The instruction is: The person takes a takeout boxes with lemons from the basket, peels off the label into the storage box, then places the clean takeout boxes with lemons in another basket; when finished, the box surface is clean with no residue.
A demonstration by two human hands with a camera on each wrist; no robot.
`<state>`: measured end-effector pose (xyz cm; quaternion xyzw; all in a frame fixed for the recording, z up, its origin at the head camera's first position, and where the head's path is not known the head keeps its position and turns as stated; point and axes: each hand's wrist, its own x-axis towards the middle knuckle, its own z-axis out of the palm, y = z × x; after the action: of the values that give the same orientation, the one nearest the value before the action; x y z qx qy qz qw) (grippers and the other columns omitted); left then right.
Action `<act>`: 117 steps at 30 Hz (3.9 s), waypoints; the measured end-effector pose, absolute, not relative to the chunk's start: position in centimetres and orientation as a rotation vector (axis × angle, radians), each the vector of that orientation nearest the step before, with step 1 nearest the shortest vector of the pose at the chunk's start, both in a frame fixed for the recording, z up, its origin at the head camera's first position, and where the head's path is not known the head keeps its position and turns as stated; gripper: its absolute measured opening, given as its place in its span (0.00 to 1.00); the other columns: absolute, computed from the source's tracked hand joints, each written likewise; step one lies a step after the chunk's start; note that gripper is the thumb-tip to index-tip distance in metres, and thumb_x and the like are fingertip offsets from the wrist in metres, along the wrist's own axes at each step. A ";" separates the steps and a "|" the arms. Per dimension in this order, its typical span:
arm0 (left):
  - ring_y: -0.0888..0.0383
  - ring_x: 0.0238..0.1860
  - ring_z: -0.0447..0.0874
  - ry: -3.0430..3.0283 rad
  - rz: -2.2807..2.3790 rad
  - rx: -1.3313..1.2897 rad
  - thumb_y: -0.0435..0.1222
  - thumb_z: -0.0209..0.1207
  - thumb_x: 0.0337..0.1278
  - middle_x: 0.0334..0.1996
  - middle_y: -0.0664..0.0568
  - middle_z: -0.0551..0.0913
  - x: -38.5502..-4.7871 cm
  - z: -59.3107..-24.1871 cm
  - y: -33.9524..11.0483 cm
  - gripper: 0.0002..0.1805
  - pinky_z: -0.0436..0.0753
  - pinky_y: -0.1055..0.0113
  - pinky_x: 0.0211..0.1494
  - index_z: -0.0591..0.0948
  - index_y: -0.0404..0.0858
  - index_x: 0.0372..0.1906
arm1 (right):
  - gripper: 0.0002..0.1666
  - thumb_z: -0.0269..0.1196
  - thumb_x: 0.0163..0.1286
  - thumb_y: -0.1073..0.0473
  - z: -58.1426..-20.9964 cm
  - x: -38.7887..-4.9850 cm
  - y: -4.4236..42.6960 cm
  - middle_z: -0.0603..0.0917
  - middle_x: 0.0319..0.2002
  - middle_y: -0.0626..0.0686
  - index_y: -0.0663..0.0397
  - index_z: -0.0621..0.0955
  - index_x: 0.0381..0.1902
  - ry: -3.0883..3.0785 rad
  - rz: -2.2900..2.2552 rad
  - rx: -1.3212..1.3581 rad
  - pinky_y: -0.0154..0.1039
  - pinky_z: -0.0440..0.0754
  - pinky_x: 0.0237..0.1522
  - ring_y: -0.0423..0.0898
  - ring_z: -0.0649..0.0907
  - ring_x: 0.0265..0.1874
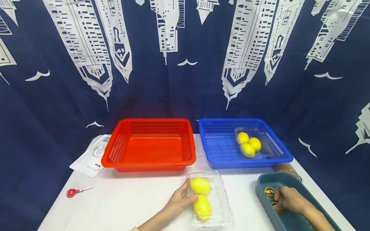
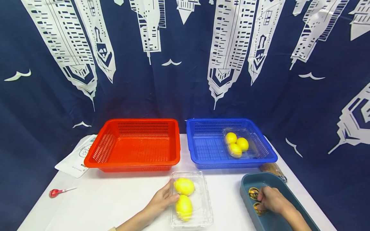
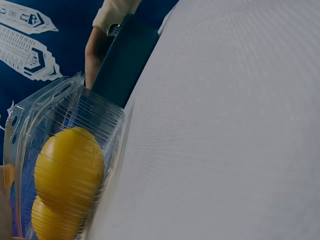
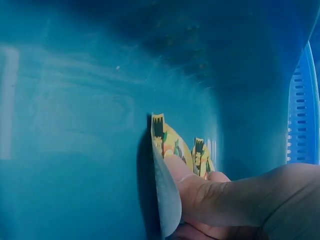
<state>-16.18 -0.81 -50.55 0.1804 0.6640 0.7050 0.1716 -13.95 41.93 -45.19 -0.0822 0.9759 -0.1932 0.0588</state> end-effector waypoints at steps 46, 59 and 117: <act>0.34 0.75 0.47 1.895 1.993 0.525 0.40 0.58 0.65 0.76 0.31 0.44 -16.0 -50.4 -0.9 0.47 0.58 0.48 0.74 0.43 0.24 0.75 | 0.21 0.72 0.56 0.50 -36.9 -10.2 31.0 0.72 0.24 0.41 0.54 0.83 0.44 3.174 -0.564 -0.225 0.28 0.67 0.23 0.31 0.67 0.23; 0.34 0.76 0.44 1.814 2.057 0.495 0.39 0.62 0.61 0.76 0.32 0.44 -16.3 -50.5 -0.9 0.50 0.54 0.47 0.76 0.43 0.24 0.75 | 0.24 0.71 0.57 0.45 -40.0 -9.9 26.3 0.78 0.26 0.41 0.53 0.83 0.45 3.041 -0.912 -0.182 0.28 0.73 0.28 0.30 0.72 0.27; 0.32 0.74 0.50 1.797 2.135 0.465 0.39 0.62 0.60 0.73 0.26 0.49 -16.4 -50.4 -1.0 0.47 0.70 0.57 0.70 0.49 0.23 0.74 | 0.28 0.48 0.76 0.50 -47.7 -13.9 25.9 0.85 0.33 0.48 0.73 0.77 0.51 2.100 -1.689 -0.163 0.32 0.80 0.41 0.41 0.82 0.36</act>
<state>-16.41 -0.95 -50.39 0.1623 0.6274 0.7455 0.1556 -13.88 25.93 -47.65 -0.0591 0.7589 -0.6103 0.2191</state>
